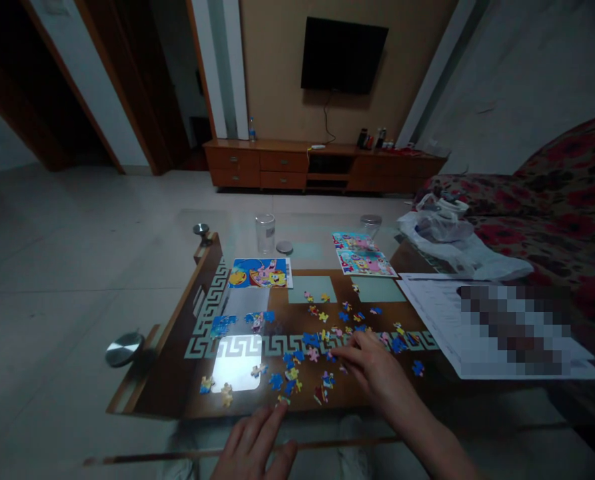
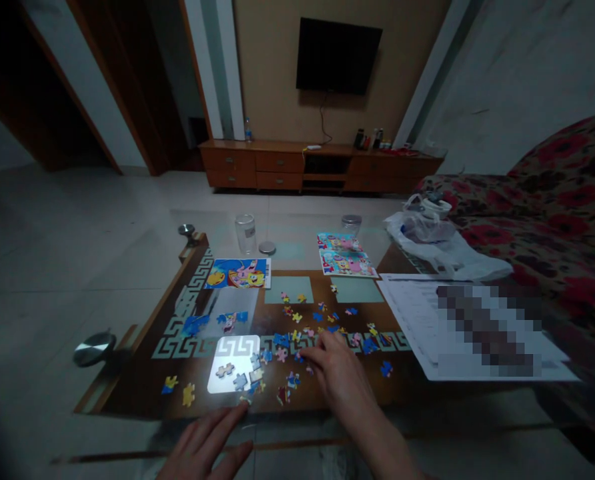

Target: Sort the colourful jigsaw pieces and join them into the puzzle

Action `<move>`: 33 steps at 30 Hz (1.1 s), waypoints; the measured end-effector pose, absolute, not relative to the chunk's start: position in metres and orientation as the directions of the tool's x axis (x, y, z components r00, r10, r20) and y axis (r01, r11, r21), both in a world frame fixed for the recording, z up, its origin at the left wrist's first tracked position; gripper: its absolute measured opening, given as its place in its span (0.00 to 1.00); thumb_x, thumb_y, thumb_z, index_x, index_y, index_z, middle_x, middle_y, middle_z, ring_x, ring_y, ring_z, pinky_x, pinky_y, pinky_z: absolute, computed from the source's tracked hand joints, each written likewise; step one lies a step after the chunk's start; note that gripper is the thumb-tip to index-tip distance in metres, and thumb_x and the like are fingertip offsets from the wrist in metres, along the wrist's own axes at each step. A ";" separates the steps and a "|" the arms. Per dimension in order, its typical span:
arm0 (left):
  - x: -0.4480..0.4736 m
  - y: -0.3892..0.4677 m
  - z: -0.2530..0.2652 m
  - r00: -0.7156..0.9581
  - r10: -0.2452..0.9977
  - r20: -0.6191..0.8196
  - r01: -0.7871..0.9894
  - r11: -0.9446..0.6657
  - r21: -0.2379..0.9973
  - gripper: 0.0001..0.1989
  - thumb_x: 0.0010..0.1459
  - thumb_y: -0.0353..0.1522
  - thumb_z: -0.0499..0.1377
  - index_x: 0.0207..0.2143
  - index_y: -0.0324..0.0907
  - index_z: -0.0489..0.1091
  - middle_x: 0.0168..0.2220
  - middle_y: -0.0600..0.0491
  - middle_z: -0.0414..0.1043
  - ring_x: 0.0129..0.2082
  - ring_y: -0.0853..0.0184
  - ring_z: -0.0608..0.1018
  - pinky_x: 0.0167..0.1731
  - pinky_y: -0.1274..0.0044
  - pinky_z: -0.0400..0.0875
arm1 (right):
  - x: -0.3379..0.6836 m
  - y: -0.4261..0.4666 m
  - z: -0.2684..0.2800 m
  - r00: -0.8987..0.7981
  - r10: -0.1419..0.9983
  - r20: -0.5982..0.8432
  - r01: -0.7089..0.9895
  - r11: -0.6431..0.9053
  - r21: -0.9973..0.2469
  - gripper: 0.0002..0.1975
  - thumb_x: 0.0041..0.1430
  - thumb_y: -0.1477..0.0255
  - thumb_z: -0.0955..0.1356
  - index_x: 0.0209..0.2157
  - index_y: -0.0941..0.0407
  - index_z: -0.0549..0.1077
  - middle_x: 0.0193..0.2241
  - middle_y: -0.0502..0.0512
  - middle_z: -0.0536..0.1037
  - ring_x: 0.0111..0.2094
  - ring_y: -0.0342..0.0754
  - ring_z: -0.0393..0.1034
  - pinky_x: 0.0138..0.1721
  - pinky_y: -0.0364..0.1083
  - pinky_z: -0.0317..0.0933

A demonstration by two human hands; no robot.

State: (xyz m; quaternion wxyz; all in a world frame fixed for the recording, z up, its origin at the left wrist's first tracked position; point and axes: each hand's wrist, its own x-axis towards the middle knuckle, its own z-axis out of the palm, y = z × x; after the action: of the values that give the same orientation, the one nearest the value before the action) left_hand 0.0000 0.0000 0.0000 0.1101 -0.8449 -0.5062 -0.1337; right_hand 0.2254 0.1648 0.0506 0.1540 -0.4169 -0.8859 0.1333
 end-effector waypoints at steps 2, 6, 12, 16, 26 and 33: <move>0.002 -0.002 0.000 0.420 0.844 0.334 0.898 -0.440 -0.019 0.15 0.60 0.24 0.54 0.45 0.49 0.72 0.53 0.50 0.73 0.46 0.61 0.79 0.40 0.72 0.78 | 0.226 0.167 0.051 -0.607 0.773 0.184 0.699 0.630 -0.337 0.18 0.54 0.85 0.66 0.38 0.50 0.80 0.34 0.56 0.75 0.37 0.51 0.68 0.37 0.48 0.64; 0.002 -0.006 -0.004 0.410 0.834 0.368 0.894 -0.448 0.020 0.16 0.61 0.27 0.55 0.49 0.50 0.71 0.54 0.50 0.72 0.46 0.61 0.78 0.39 0.72 0.79 | 0.209 0.159 0.055 -0.690 0.686 0.230 0.578 0.714 -0.397 0.24 0.54 0.87 0.64 0.48 0.52 0.75 0.44 0.56 0.76 0.46 0.51 0.67 0.46 0.51 0.64; 0.006 -0.010 -0.021 0.351 0.838 0.419 0.905 -0.418 0.078 0.16 0.59 0.27 0.58 0.48 0.51 0.71 0.50 0.53 0.75 0.43 0.63 0.79 0.36 0.74 0.79 | 0.194 0.150 0.049 -0.704 0.673 0.227 0.540 0.715 -0.444 0.28 0.51 0.88 0.62 0.49 0.51 0.74 0.47 0.57 0.77 0.52 0.52 0.66 0.54 0.57 0.60; 0.008 -0.011 -0.019 0.357 0.856 0.374 0.915 -0.401 0.045 0.14 0.60 0.29 0.58 0.47 0.50 0.71 0.50 0.52 0.75 0.42 0.62 0.79 0.36 0.73 0.79 | 0.199 0.155 0.049 -0.669 0.700 0.249 0.553 0.694 -0.461 0.23 0.55 0.86 0.61 0.47 0.52 0.75 0.43 0.58 0.77 0.46 0.52 0.68 0.48 0.55 0.64; 0.014 -0.011 -0.008 0.286 0.862 0.418 0.934 -0.349 0.081 0.11 0.62 0.30 0.56 0.45 0.51 0.73 0.50 0.50 0.75 0.42 0.61 0.79 0.35 0.71 0.80 | 0.177 0.146 0.043 -0.706 0.669 0.234 0.579 0.735 -0.352 0.25 0.46 0.89 0.65 0.40 0.51 0.78 0.35 0.54 0.73 0.37 0.51 0.64 0.40 0.50 0.61; 0.012 -0.012 -0.015 0.283 0.859 0.427 0.929 -0.356 0.101 0.15 0.64 0.30 0.52 0.50 0.48 0.71 0.50 0.49 0.75 0.41 0.62 0.80 0.34 0.73 0.79 | 0.191 0.156 0.045 -0.689 0.685 0.237 0.616 0.725 -0.307 0.21 0.52 0.88 0.64 0.40 0.52 0.78 0.35 0.56 0.74 0.38 0.51 0.66 0.38 0.49 0.63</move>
State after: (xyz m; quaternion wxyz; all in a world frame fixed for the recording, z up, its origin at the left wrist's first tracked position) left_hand 0.0115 -0.0115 -0.0150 0.0840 -0.7964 -0.5614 -0.2088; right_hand 0.1912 0.1562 0.0446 0.1694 -0.3563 -0.9132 0.1020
